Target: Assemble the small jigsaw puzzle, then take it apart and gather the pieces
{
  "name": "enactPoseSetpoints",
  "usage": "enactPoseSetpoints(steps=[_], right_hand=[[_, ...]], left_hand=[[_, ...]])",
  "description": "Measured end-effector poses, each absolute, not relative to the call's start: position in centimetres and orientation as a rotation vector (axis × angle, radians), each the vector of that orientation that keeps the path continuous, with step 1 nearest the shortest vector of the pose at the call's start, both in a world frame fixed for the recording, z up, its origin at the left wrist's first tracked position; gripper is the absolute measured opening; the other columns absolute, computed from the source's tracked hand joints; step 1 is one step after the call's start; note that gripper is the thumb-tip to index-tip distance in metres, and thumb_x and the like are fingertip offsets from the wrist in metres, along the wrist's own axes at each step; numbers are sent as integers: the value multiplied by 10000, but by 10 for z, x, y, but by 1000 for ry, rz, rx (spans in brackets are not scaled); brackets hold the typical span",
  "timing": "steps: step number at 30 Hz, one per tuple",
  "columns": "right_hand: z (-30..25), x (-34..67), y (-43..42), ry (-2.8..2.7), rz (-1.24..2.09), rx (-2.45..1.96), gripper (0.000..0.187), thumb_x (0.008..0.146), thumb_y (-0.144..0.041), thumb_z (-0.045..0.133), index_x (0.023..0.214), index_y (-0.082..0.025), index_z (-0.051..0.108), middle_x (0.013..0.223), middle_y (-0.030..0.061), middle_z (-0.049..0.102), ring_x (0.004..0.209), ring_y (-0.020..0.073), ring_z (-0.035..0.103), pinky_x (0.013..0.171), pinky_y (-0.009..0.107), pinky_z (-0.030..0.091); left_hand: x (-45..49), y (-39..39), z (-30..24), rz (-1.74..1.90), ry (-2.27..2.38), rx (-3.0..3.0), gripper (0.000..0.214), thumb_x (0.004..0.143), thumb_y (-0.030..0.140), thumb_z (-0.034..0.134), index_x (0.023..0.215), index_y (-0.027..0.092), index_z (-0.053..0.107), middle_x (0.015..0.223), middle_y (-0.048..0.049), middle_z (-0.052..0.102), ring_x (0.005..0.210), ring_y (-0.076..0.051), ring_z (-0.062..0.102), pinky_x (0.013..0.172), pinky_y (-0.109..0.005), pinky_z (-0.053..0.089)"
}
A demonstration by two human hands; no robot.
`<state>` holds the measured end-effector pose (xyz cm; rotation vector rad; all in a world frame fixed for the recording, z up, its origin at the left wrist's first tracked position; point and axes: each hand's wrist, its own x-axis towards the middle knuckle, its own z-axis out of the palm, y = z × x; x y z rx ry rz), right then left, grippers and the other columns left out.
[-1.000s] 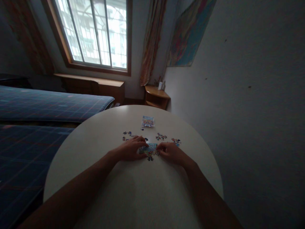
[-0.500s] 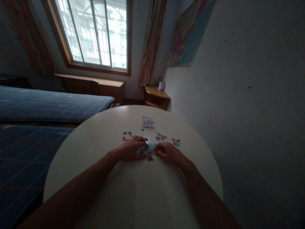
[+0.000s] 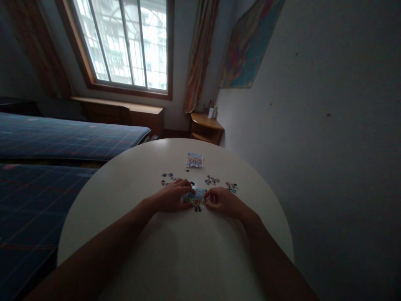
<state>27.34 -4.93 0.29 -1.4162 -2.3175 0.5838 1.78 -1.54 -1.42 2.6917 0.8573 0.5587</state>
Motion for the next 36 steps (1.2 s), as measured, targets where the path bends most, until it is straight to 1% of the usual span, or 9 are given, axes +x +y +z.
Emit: enactPoseSetpoints(steps=[6,13,21,27,36], right_hand=[[6,274,-50,-2326,588,-1443,137,773,-248,669,888,-193,720,704,0,628,640,119,561,600,224,378],[8,274,-52,-2311,605,-1459,117,774,-273,683,831,-173,701,698,8,644,631,118,568,599,227,376],[5,276,-49,-2327,654,-1450,142,772,-298,684,843,-178,708,717,10,646,650,122,568,603,224,377],[10,280,-50,-2338,732,-1536,173,740,-310,699,849,-176,719,727,15,660,645,127,574,595,229,382],[11,284,-51,-2328,767,-1580,186,740,-316,694,854,-172,721,722,16,664,641,126,578,587,230,390]], left_hand=[[18,-15,-15,551,851,2693,422,838,473,649,1198,258,606,1198,-85,562,1148,-272,511,991,-411,428],[18,-16,-13,553,851,2701,414,845,459,641,1197,246,603,1202,-84,565,1143,-266,518,983,-400,439],[18,-17,-13,534,872,2716,416,836,454,648,1195,248,601,1195,-86,563,1137,-266,521,990,-404,435],[19,-18,-11,550,859,2711,405,834,440,650,1185,243,608,1178,-83,569,1116,-255,530,989,-401,440],[18,-16,-12,534,864,2703,410,844,466,638,1186,241,607,1192,-86,564,1136,-257,520,992,-410,435]])
